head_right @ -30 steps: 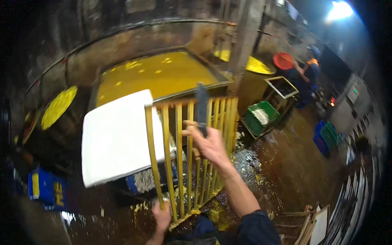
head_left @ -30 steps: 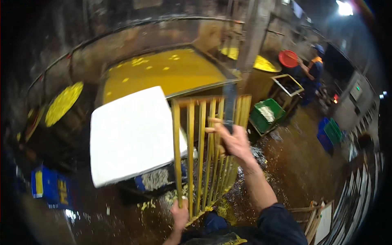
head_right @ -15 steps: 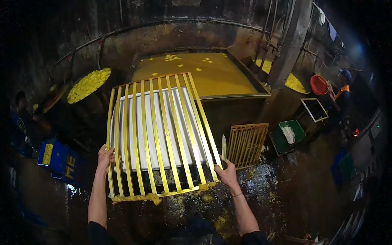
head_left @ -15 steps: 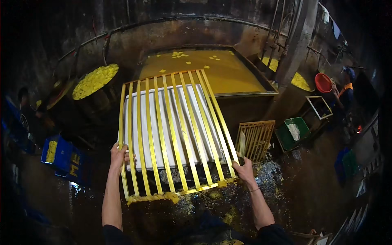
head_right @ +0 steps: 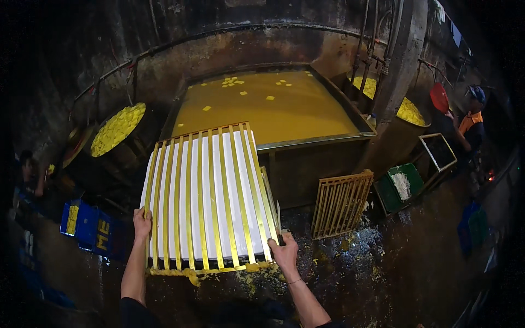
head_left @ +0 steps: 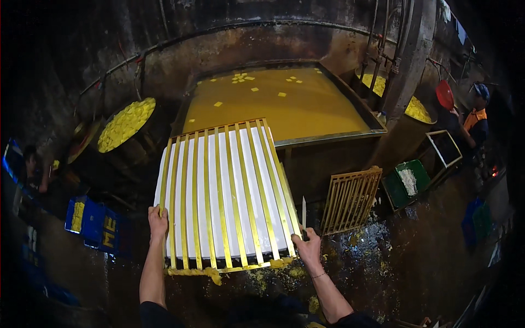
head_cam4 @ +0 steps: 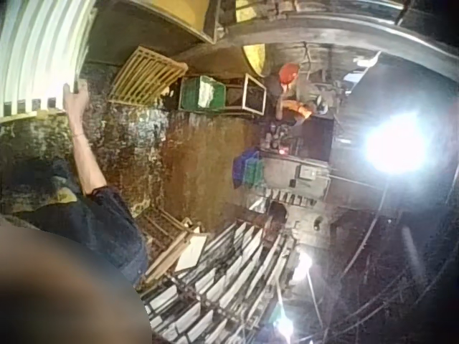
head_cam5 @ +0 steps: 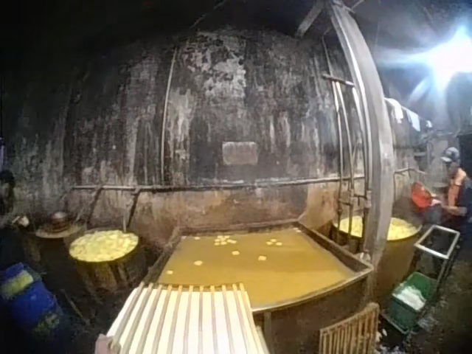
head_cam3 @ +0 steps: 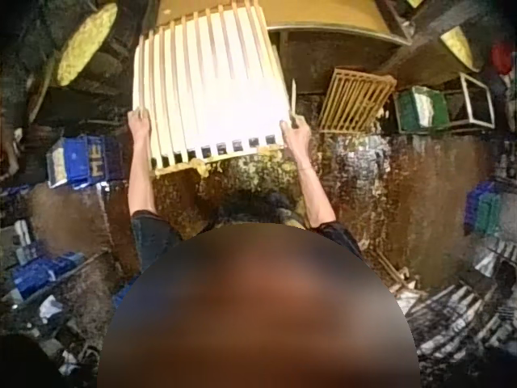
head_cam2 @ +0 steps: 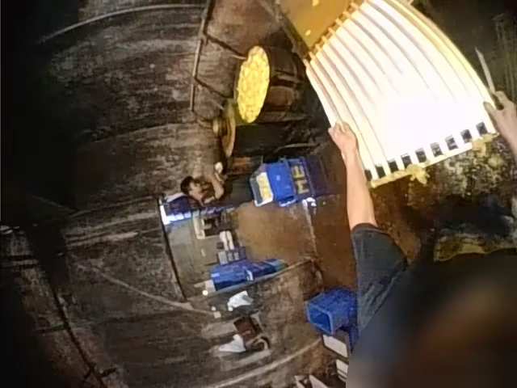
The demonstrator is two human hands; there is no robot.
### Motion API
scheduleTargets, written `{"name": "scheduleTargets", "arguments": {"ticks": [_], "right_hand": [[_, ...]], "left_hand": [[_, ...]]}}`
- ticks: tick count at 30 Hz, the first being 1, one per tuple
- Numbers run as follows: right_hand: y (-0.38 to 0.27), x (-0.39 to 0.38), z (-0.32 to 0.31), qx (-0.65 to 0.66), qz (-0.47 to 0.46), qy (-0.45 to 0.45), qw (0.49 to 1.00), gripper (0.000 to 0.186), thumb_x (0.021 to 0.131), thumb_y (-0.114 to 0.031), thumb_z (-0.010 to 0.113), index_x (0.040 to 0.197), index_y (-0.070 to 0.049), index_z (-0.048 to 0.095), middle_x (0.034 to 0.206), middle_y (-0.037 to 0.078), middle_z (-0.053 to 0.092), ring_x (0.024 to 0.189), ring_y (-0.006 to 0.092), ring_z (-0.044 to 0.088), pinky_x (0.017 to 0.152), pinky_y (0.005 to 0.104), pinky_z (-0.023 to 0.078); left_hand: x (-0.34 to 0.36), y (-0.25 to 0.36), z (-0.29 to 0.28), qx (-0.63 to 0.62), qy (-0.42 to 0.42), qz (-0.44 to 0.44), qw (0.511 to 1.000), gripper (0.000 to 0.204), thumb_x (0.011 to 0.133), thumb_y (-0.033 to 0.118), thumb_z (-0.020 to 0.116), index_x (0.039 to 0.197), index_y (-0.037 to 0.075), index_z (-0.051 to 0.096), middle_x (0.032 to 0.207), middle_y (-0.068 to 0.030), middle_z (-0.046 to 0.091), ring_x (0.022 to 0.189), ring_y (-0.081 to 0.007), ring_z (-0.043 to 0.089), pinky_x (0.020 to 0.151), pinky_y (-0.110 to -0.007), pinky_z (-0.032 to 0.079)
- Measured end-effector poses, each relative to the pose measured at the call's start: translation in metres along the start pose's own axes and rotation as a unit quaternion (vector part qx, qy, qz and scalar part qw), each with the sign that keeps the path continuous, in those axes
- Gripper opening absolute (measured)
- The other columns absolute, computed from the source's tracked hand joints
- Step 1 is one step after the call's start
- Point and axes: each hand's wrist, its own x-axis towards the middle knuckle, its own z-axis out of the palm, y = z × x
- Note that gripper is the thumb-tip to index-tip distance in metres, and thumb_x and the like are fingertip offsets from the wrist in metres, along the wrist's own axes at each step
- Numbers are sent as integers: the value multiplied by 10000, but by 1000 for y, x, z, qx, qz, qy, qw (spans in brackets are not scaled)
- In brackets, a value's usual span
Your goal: The person trims the edges of a white tofu slab with a knife, places a slotted wooden frame over it, and cuts the tofu into strips by running the knife through the frame slots. The person also moves large tofu slabs onto multi-tiered drying racks and retrieves new slabs from a vat.
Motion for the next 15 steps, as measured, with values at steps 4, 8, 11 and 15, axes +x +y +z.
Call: {"name": "scheduleTargets", "arguments": {"ticks": [4, 8, 11, 15], "right_hand": [[1, 5, 2, 34, 0, 12, 999, 373, 745, -145, 713, 1070, 35, 682, 839, 78, 617, 790, 148, 583, 757, 298, 459], [-3, 6, 4, 43, 2, 17, 999, 335, 750, -135, 719, 1031, 43, 682, 835, 70, 655, 774, 126, 595, 732, 294, 471], [8, 8, 5, 54, 3, 12, 998, 332, 758, -124, 716, 1042, 45, 681, 875, 63, 674, 811, 118, 606, 752, 288, 475], [12, 1, 13, 66, 39, -8, 997, 432, 764, -145, 701, 1145, 55, 655, 1003, 159, 683, 924, 209, 648, 837, 306, 480]], "left_hand": [[7, 6, 6, -9, -12, -9, 1000, 285, 863, 83, 607, 1060, -122, 625, 907, -218, 535, 878, -369, 551, 814, -423, 459], [8, 3, 5, -21, -13, -21, 999, 305, 869, 77, 609, 1099, -122, 621, 916, -221, 537, 884, -371, 556, 823, -416, 461], [10, 5, 8, -15, -27, -22, 999, 313, 871, 72, 616, 1121, -116, 621, 931, -221, 544, 886, -372, 561, 832, -412, 462], [5, 4, -5, -5, -14, -26, 1000, 314, 871, 71, 619, 1127, -110, 620, 953, -220, 548, 909, -368, 558, 852, -413, 458]]}}
